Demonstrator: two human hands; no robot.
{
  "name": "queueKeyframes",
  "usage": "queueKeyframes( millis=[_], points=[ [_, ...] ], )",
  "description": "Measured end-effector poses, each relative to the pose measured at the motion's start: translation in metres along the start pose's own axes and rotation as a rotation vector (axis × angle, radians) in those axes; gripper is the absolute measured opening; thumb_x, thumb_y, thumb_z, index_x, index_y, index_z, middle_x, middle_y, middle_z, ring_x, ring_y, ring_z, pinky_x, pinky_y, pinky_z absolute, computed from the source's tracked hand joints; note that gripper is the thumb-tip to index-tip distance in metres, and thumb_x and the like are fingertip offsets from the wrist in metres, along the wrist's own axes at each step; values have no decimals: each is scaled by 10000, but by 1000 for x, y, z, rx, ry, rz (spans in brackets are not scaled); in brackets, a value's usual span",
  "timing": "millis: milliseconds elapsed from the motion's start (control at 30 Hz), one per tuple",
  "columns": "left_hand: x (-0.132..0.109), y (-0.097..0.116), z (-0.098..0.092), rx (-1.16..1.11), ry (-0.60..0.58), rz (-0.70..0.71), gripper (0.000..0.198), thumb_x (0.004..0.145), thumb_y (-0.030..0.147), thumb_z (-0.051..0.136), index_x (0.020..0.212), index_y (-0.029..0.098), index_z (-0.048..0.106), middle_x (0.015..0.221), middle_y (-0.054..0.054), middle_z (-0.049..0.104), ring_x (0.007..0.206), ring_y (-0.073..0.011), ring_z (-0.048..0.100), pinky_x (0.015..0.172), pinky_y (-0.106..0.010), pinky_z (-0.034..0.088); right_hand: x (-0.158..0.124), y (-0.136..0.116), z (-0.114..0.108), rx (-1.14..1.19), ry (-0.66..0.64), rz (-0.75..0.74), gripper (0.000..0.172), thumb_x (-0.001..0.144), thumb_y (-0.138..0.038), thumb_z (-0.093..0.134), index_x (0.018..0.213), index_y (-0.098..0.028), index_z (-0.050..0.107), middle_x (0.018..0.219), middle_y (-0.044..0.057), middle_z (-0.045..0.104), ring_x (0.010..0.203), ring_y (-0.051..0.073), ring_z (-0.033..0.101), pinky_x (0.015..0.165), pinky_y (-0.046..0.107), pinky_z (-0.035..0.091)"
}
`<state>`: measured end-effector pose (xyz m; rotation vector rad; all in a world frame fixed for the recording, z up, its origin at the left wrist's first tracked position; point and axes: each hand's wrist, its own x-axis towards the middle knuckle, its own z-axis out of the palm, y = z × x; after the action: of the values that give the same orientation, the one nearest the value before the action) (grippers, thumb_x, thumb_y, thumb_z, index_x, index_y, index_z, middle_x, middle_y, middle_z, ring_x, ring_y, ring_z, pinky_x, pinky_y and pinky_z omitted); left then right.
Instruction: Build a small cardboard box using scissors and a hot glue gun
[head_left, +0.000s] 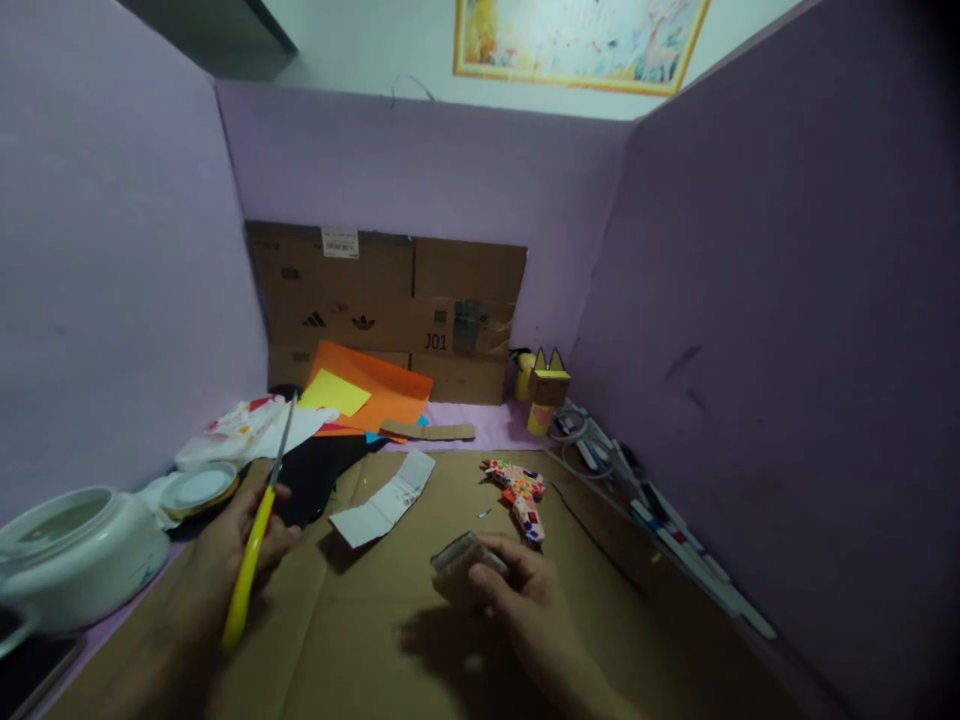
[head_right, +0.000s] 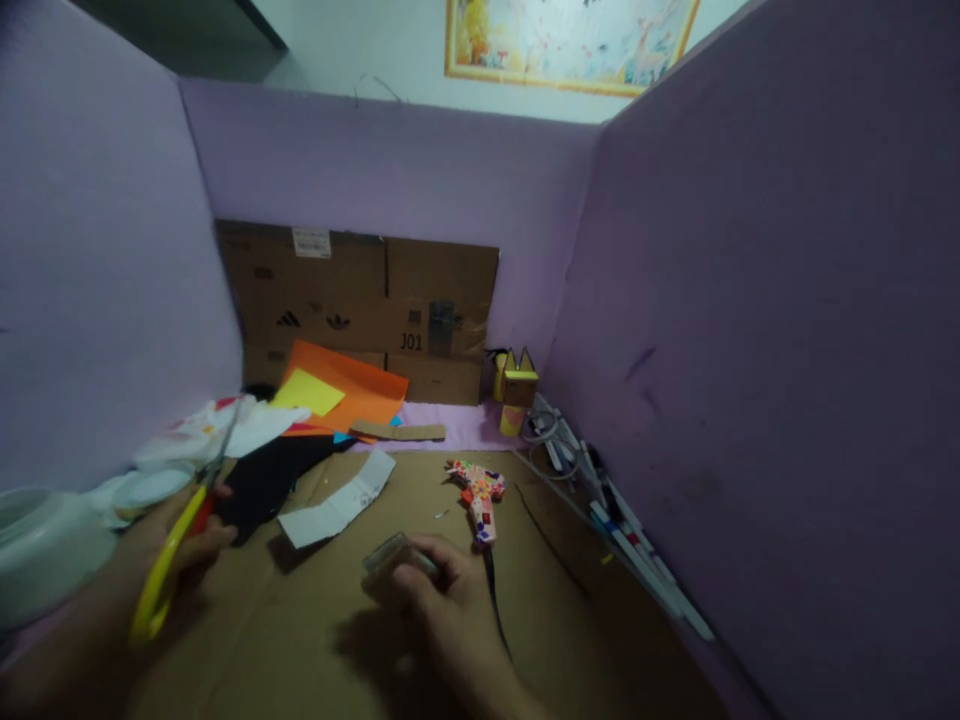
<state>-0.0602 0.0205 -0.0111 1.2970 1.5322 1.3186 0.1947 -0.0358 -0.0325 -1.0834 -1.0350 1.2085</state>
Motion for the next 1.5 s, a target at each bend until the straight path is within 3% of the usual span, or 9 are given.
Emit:
queueKeyframes(
  millis=[67, 133, 267, 333, 533, 733, 933, 1167, 1500],
  points=[
    [-12, 3, 20, -90, -46, 9, 464, 524, 322, 698, 872, 247, 400, 397, 148, 394, 272, -61, 322, 308, -140, 223, -2, -1, 3, 22, -13, 10, 240, 595, -319, 746, 769, -156, 717, 674, 29, 707, 609, 170, 627, 526, 234, 474],
    [-28, 5, 44, -155, -130, 40, 440, 526, 312, 690, 848, 242, 399, 576, 71, 576, 378, -81, 446, 354, -160, 308, -3, 0, 5, 47, -9, 18, 235, 599, -253, 734, 810, -159, 695, 688, 24, 706, 623, 169, 635, 560, 244, 482],
    [-57, 4, 79, -47, -324, 79, 358, 528, 196, 686, 821, 225, 481, 545, 66, 526, 420, -88, 435, 384, -179, 332, -5, 7, 3, 87, -14, -1, 326, 588, -155, 718, 906, -180, 652, 762, 14, 708, 690, 169, 645, 629, 256, 484],
    [-63, 3, 85, -59, -333, 60, 359, 530, 212, 715, 799, 222, 477, 579, 51, 543, 449, -100, 472, 404, -189, 364, -6, 8, 2, 60, -27, -7, 324, 584, -150, 717, 900, -190, 657, 761, 5, 707, 690, 167, 642, 627, 250, 478],
    [-69, 6, 83, -77, -288, 42, 441, 498, 313, 802, 763, 224, 461, 605, 38, 545, 514, -132, 531, 449, -205, 418, -16, -2, 4, -195, -111, -23, 171, 613, -159, 674, 781, -172, 701, 679, 0, 695, 622, 150, 607, 571, 220, 447],
    [-85, 10, 85, -113, -294, 88, 426, 535, 339, 778, 750, 216, 431, 598, 59, 493, 492, -98, 466, 449, -190, 383, -19, 0, 6, -105, -78, -62, 54, 616, -148, 624, 669, -156, 628, 565, -29, 611, 540, 110, 512, 516, 198, 394],
    [-80, 17, 79, 18, -275, 157, 281, 592, 207, 710, 759, 198, 484, 586, 63, 491, 503, -86, 449, 465, -167, 367, -11, 8, 7, 34, -199, 38, 219, 543, -126, 702, 759, -159, 682, 674, -15, 664, 610, 127, 542, 566, 209, 417],
    [-73, 10, 77, -27, -342, 163, 299, 642, 264, 704, 833, 208, 480, 637, 53, 524, 517, -96, 498, 456, -165, 401, -7, 10, 6, 138, -143, 78, 204, 534, -229, 745, 666, -141, 616, 536, -41, 561, 495, 91, 453, 480, 193, 353],
    [-58, -16, 63, 417, -189, 773, 311, 840, 292, 499, 1130, 196, 559, 649, -8, 621, 542, -153, 602, 545, -205, 461, 7, 8, -26, 146, -60, -120, 329, 653, -408, 738, 818, -149, 621, 647, -3, 591, 535, 92, 478, 457, 178, 378]
  ],
)
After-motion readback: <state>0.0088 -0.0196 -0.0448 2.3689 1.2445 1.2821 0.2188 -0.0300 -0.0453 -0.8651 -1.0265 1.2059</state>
